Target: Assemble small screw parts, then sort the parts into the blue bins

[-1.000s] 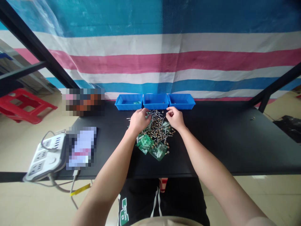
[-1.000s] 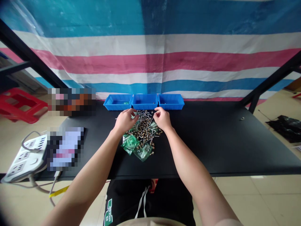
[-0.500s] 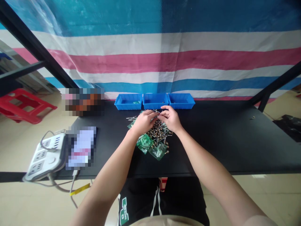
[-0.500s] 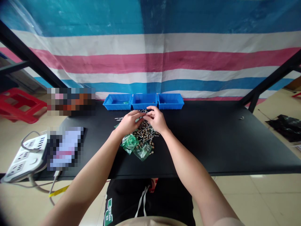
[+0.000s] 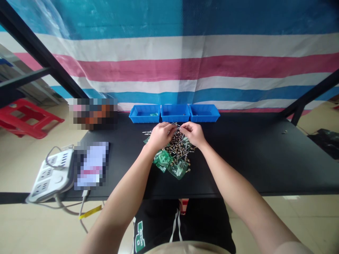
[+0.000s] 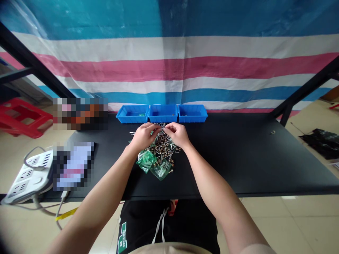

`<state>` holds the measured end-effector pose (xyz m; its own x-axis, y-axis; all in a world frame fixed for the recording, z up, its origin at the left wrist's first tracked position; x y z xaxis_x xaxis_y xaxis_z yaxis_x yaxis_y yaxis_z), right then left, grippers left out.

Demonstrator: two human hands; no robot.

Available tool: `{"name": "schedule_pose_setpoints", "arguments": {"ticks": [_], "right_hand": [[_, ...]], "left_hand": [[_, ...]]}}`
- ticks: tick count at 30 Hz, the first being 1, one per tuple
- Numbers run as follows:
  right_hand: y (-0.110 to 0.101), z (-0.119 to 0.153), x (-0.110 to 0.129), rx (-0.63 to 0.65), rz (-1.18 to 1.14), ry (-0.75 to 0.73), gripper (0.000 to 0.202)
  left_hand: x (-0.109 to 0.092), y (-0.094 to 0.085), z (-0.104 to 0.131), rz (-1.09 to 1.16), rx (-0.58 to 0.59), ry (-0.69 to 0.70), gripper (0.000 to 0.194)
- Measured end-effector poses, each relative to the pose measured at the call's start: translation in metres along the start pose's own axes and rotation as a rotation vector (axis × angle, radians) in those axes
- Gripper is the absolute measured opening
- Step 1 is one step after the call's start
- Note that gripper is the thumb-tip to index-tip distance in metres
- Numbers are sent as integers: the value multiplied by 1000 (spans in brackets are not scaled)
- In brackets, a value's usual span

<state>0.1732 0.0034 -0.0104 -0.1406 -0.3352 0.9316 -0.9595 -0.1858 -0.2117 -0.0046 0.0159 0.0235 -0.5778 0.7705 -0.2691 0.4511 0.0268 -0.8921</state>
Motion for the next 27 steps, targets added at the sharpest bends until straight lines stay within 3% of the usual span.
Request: {"name": "schedule_pose_setpoints", "arguments": {"ticks": [10, 16, 27], "right_hand": [[-2, -1, 2, -3, 24, -2, 34], [-1, -1, 2, -25, 8, -18, 34], [-5, 5, 8, 90, -1, 5, 40]], "left_hand": [[-3, -3, -1, -47, 90, -108, 31], [-2, -2, -1, -79, 85, -146, 32], [0, -2, -1, -114, 77, -240, 35]]}}
Point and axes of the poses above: each hand's wrist, its own z-axis away from the middle knuckle, its own y-axis out of the palm, x = y × z, the point moved 1 cm from there along -z, towards the middle knuckle, and after that the axes turned 15 degrees about x, right-handed, at the moved point
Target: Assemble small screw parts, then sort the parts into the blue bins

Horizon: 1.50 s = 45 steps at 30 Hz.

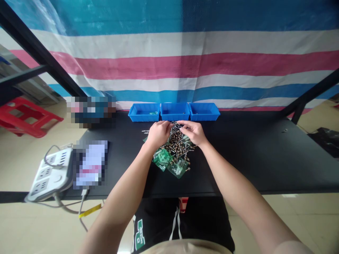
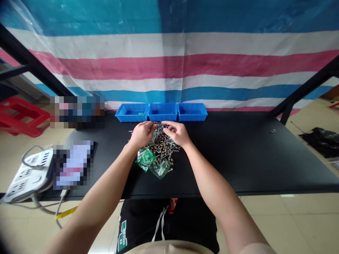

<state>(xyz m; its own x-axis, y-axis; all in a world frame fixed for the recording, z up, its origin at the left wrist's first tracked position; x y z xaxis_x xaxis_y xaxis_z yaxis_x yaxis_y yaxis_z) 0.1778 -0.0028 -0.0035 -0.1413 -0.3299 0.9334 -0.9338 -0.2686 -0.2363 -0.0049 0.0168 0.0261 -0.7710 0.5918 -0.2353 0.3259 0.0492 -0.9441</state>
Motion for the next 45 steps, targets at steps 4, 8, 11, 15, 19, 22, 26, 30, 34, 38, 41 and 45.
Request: {"name": "schedule_pose_setpoints", "arguments": {"ticks": [4, 8, 11, 15, 19, 22, 26, 30, 34, 38, 41, 45], "right_hand": [[-1, 2, 0, 34, -31, 12, 43], [-2, 2, 2, 69, -51, 8, 45], [-2, 3, 2, 85, -38, 15, 47], [-3, 4, 2, 104, -23, 19, 49], [-2, 4, 3, 107, 28, 14, 49], [-3, 3, 4, 44, 139, -4, 45], [-10, -3, 0, -137, 412, -50, 42], [-22, -6, -9, -238, 728, 30, 49], [-30, -5, -19, -293, 881, 225, 67], [-31, -3, -26, -283, 940, 314, 72], [-30, -3, -27, -266, 967, 341, 71], [-29, -3, -26, -245, 971, 379, 71]], "left_hand": [[0, 0, 0, -1, 17, -12, 35], [0, -1, 0, 8, 35, -26, 36], [0, -2, 0, 18, 44, -37, 37], [-1, -2, 0, 31, 49, -57, 39], [-2, -3, 1, 46, 63, -67, 43], [-3, -3, 0, 45, 73, -71, 45], [-4, -4, -1, 45, 21, -102, 41], [-3, -5, 0, 70, -27, -95, 38], [-2, -3, 0, 84, -31, -84, 35], [-1, -2, 0, 91, -27, -91, 33], [0, -2, 0, 89, -26, -89, 33], [0, -2, 0, 79, -7, -97, 32]]}}
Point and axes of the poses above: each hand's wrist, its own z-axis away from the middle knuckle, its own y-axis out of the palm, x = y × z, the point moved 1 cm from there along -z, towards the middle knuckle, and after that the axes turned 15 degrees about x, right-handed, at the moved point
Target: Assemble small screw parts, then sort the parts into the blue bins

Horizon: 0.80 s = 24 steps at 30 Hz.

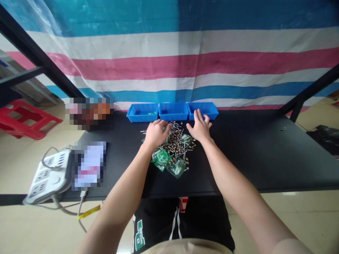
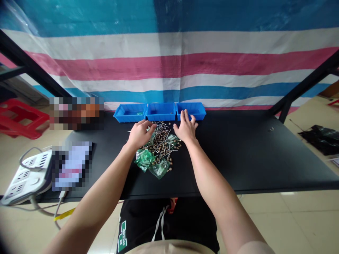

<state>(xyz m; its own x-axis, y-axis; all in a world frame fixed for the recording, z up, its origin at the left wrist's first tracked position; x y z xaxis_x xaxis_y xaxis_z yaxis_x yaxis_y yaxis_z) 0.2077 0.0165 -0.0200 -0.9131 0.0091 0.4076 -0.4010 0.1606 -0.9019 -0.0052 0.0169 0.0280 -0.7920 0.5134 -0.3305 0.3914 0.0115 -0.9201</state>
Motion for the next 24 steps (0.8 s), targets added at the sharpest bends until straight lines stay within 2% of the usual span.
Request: {"name": "schedule_pose_setpoints", "arguments": {"ticks": [6, 10, 13, 16, 19, 24], "right_hand": [[-1, 2, 5, -81, -21, -36, 68], [-4, 4, 10, -156, -67, -135, 55], [-2, 6, 15, -68, -89, -287, 46], [5, 10, 19, 102, -87, -390, 50], [12, 12, 22, 218, -54, -390, 51], [13, 11, 23, 240, -45, -391, 41]], "left_hand": [[4, 2, -1, -23, 47, -38, 29], [10, 7, -1, -108, 105, -54, 23], [13, 12, -1, -155, 128, -30, 24], [15, 16, -1, -165, 150, -18, 24], [15, 16, -1, -161, 185, -17, 23], [12, 14, 0, -158, 227, -31, 22]]}}
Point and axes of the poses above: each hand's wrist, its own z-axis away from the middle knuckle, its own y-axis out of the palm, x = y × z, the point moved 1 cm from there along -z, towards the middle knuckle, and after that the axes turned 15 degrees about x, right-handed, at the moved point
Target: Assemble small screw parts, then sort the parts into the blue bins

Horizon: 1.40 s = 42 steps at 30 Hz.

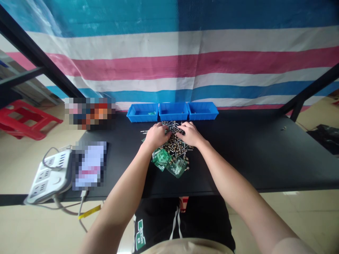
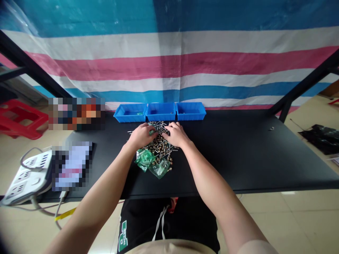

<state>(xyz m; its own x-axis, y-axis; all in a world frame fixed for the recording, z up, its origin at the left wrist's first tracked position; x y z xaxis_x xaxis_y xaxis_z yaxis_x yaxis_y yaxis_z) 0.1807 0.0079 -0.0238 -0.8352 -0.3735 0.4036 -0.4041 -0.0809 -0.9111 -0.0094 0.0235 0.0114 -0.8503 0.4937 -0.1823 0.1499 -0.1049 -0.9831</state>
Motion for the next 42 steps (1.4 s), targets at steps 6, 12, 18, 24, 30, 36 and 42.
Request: {"name": "schedule_pose_setpoints", "arguments": {"ticks": [6, 12, 18, 24, 30, 36, 42], "right_hand": [[-3, -1, 0, 1, -35, -22, 32], [-2, -1, -3, -18, -69, -28, 21], [-2, -2, -6, -52, -155, -40, 12], [-2, -3, -8, -94, -195, -51, 15], [-10, -1, -6, -310, -247, -107, 16], [-14, 4, 9, -380, -445, -69, 21], [-12, 4, 21, -294, -716, -111, 18]], "left_hand": [[-1, -2, 0, -11, 16, 5, 22], [-6, -6, 1, -26, 74, -32, 25], [-7, -6, 2, -11, 66, -40, 24], [-4, -4, 1, 7, 46, -17, 23], [-5, -7, 1, 42, 8, 24, 23], [-10, -7, 2, 126, -121, 241, 27], [-12, -6, 1, 120, -154, 408, 25]]}}
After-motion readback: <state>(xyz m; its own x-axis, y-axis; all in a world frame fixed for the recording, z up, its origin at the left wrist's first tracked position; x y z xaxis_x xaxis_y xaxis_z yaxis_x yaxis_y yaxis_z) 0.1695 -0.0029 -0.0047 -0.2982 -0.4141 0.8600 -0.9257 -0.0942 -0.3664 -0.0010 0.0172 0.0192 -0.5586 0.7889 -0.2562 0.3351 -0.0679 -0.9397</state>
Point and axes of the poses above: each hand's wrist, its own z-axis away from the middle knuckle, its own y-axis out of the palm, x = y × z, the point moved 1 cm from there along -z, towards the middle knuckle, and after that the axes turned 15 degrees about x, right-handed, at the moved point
